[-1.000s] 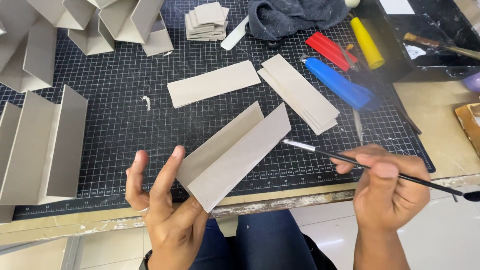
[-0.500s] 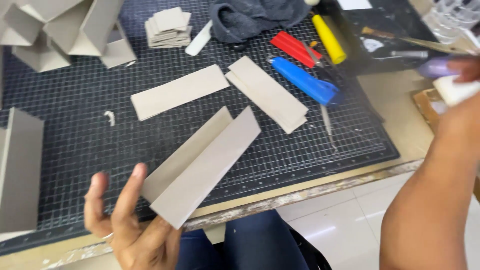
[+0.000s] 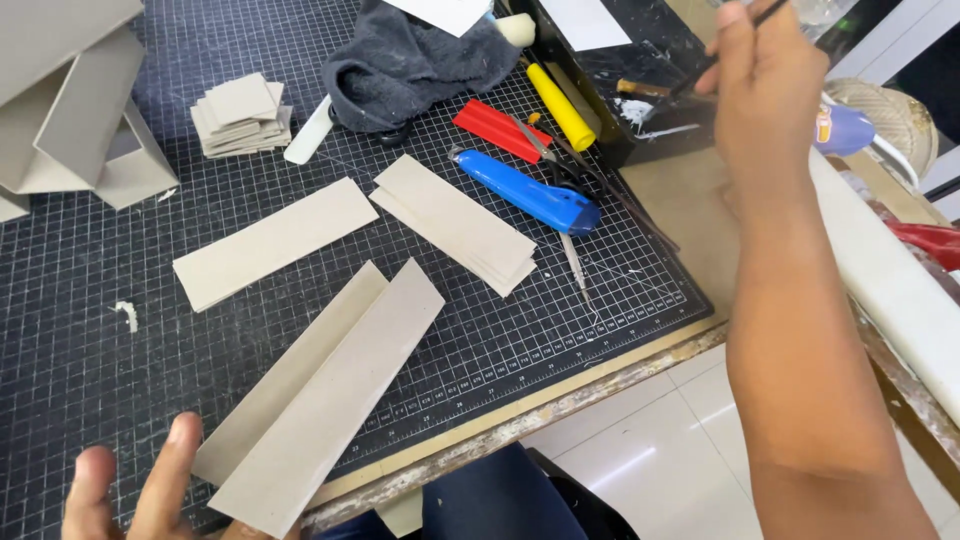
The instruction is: Applying glue to cardboard strips with a brush and folding them into shapes
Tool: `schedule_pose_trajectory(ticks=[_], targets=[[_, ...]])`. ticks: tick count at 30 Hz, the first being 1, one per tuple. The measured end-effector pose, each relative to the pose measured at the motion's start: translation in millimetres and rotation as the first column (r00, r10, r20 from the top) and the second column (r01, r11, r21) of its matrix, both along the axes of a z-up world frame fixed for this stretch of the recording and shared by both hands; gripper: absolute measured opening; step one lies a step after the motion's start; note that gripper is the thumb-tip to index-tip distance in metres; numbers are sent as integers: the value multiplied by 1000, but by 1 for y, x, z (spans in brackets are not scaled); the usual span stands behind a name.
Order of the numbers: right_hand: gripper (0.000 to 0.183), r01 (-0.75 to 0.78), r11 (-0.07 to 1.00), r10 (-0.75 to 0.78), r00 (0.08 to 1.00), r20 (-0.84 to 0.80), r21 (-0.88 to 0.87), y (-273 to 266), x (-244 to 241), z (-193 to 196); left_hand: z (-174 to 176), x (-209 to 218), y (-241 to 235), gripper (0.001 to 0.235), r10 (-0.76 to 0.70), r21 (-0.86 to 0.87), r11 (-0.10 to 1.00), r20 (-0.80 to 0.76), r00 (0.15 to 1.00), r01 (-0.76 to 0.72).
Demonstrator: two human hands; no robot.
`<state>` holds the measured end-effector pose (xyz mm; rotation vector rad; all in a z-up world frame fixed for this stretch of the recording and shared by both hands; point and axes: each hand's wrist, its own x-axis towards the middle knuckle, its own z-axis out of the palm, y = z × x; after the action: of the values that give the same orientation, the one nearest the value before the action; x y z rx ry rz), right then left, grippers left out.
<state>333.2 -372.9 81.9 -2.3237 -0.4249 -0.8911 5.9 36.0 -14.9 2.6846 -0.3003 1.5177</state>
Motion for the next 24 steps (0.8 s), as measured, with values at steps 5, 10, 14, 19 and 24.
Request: schedule_pose_trajectory(ticks=[5,10,14,19,24], targets=[[27,-65,998,64,994,88,11,3,7,-7,-1,-2,-2,8,10,-16,1000,-52,999,-11],[28,-93,995,95,975,201,-17,-9,17,-15,3,-1,-3,5,32,11,999,-37,999,-31],[32,-95,995,96,968,233,-17,-20,28,-26,3,1,-19,26,2,-227,974,25,1000,4],[33,-159,984,140,971,194,84,-23,18,-38,13,-6,-29,25,20,-289,957,-65,998,-38],[43,-272,837,184,957,223,475,51,-99,-43,15,-3,-34,31,35,-320,946,-33,999,-43]])
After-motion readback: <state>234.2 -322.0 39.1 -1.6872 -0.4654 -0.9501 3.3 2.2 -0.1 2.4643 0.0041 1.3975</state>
